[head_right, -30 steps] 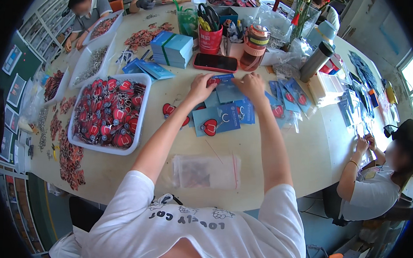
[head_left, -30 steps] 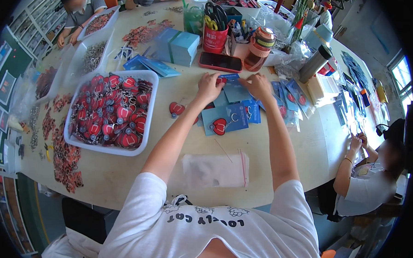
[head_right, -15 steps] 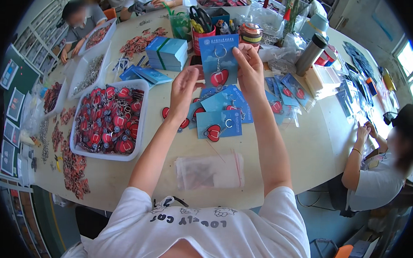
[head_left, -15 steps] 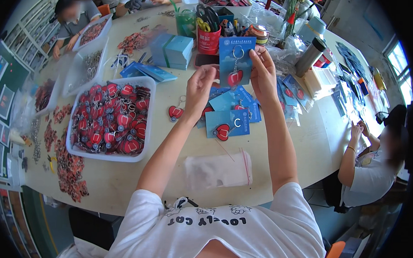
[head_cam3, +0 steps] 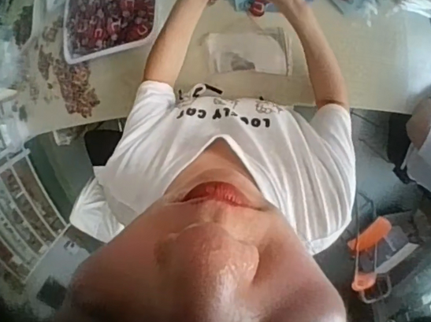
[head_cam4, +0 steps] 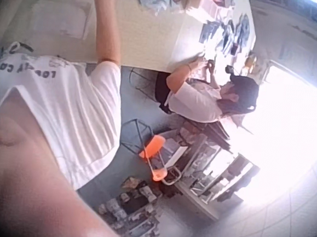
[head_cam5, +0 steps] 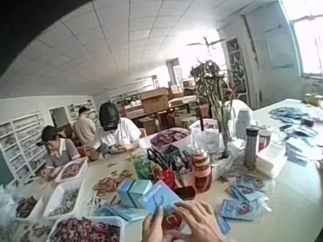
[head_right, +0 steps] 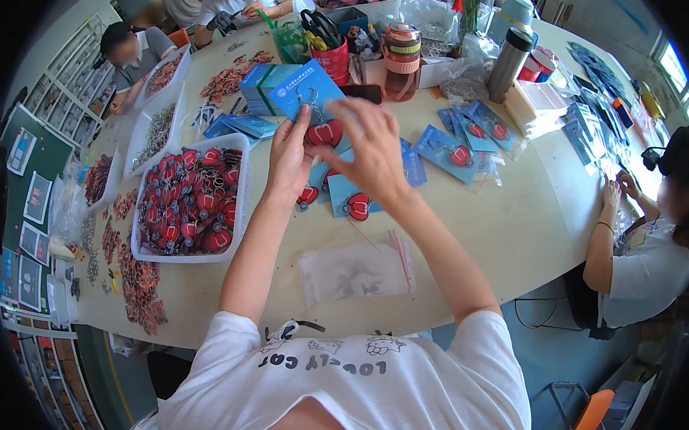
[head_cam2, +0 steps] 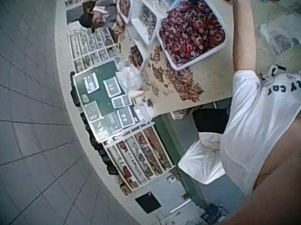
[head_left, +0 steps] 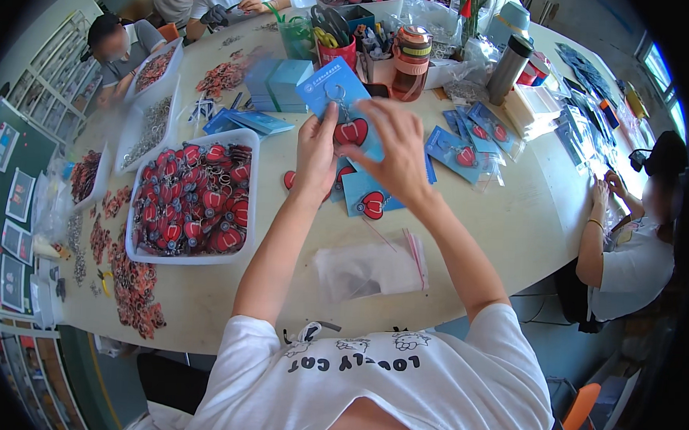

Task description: The person repeatedly picks up heart-shaped keychains attached to blue cards and places them into small clear plastic bags. The person handles the items one by one, opening the bags and inserting the keychains before setting the packaged items aside on the table.

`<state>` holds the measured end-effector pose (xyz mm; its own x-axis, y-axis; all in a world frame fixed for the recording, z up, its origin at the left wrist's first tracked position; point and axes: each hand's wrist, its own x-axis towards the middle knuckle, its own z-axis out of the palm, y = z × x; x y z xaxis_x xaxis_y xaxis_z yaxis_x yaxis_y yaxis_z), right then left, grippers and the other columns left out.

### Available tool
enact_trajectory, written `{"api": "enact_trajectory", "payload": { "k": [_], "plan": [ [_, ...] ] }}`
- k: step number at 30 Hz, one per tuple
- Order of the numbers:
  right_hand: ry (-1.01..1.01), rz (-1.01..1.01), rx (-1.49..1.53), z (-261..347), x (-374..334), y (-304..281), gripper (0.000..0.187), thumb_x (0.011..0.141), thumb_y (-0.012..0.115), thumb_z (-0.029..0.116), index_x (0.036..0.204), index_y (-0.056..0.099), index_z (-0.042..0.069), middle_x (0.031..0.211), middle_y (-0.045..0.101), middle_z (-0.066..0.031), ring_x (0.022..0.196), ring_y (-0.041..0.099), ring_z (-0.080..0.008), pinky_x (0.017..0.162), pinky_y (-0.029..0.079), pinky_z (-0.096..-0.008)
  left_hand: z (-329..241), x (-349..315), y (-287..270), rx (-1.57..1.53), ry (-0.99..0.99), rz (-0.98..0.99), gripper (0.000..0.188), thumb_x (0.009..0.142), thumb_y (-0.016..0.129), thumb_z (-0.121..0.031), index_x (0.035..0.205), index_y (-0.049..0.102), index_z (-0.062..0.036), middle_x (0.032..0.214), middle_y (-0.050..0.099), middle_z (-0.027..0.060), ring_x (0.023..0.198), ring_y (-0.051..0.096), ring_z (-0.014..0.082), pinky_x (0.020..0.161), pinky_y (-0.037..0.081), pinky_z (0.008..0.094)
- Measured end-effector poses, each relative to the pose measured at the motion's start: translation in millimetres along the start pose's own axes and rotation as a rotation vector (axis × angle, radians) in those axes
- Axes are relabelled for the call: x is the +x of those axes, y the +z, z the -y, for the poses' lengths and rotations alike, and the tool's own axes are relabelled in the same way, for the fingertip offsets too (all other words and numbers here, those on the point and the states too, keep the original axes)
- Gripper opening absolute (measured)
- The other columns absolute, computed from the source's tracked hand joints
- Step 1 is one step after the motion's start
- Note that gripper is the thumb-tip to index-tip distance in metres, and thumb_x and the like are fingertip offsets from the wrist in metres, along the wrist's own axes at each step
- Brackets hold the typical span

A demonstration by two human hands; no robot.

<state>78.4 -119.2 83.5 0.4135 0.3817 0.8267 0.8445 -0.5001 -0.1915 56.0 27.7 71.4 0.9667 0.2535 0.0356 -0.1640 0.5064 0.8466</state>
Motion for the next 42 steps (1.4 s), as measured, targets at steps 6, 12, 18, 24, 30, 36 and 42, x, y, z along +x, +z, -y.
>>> {"api": "enact_trajectory", "payload": {
  "k": [6, 12, 18, 24, 30, 36, 42],
  "plan": [
    [-0.016, 0.012, 0.01, 0.5, -22.4, 16.8, 0.057, 0.072, 0.072, 0.022, 0.124, 0.053, 0.007, 0.123, 0.054, -0.008, 0.109, 0.052, -0.0263, 0.085, 0.045, -0.0377, 2.7, -11.9, 4.9, 0.093, 0.119, -0.017, 0.023, 0.096, 0.052, -0.027, 0.097, 0.059, -0.0055, 0.094, 0.062, 0.0025, 0.085, 0.06, 0.0093, 0.073, 0.049, 0.0268],
    [-0.045, 0.01, 0.03, 8.7, -17.5, 14.1, 0.052, 0.073, 0.07, 0.015, 0.122, 0.055, 0.005, 0.121, 0.056, -0.0112, 0.106, 0.055, -0.0286, 0.083, 0.048, -0.0386, 5.8, -15.0, 0.9, 0.015, 0.168, 0.023, 0.024, 0.097, 0.051, -0.028, 0.096, 0.057, -0.0048, 0.092, 0.06, 0.0027, 0.083, 0.059, 0.0101, 0.072, 0.047, 0.0259],
    [0.029, 0.001, 0.339, 11.3, -20.0, 9.5, 0.033, 0.078, 0.066, 0.005, 0.111, 0.064, 0.005, 0.104, 0.065, -0.0109, 0.092, 0.062, -0.0289, 0.076, 0.049, -0.0372, 10.4, -17.5, -10.7, -0.026, 0.197, -0.097, 0.023, 0.097, 0.052, -0.029, 0.093, 0.056, -0.0063, 0.09, 0.06, 0.0028, 0.081, 0.059, 0.011, 0.073, 0.048, 0.0262],
    [0.862, 0.035, 0.966, 10.9, -19.5, 7.5, 0.025, 0.09, 0.063, 0.022, 0.091, 0.064, -0.004, 0.073, 0.065, -0.0046, 0.071, 0.057, -0.0078, 0.067, 0.045, -0.0229, 11.0, -28.5, 9.3, -0.154, 0.233, -0.124, 0.029, 0.097, 0.051, -0.029, 0.109, 0.053, -0.0033, 0.102, 0.06, 0.0062, 0.092, 0.061, 0.0148, 0.082, 0.05, 0.0312],
    [1.032, -0.181, 0.89, 16.0, -30.6, 17.3, 0.031, 0.086, 0.068, 0.028, 0.089, 0.063, -0.003, 0.082, 0.061, -0.0025, 0.08, 0.055, -0.0069, 0.068, 0.047, -0.0221, 26.6, -40.8, 21.5, -0.198, 0.286, -0.099, 0.033, 0.099, 0.045, -0.027, 0.118, 0.049, -0.0005, 0.114, 0.057, 0.0094, 0.102, 0.058, 0.018, 0.09, 0.048, 0.0336],
    [1.021, -0.047, 1.107, 7.0, -58.3, -11.6, 0.024, 0.092, 0.062, 0.026, 0.077, 0.056, 0.007, 0.075, 0.051, 0.0053, 0.071, 0.044, -0.0017, 0.064, 0.038, -0.0187, 41.2, -57.9, 8.9, 0.258, 0.308, 0.082, 0.027, 0.097, 0.052, -0.023, 0.11, 0.052, 0.0001, 0.105, 0.057, 0.0032, 0.094, 0.054, 0.0098, 0.075, 0.046, 0.0249],
    [0.988, -0.124, 0.722, -44.5, -113.4, -67.6, 0.023, 0.093, 0.06, 0.028, 0.097, 0.064, 0.006, 0.083, 0.058, 0.0049, 0.075, 0.046, -0.0022, 0.071, 0.038, -0.0208, 50.5, -134.3, -49.0, 1.766, 0.203, 0.308, 0.051, 0.069, 0.079, -0.033, 0.101, 0.05, -0.0058, 0.094, 0.056, 0.0087, 0.092, 0.052, 0.0243, 0.082, 0.039, 0.0391]
  ]
}}
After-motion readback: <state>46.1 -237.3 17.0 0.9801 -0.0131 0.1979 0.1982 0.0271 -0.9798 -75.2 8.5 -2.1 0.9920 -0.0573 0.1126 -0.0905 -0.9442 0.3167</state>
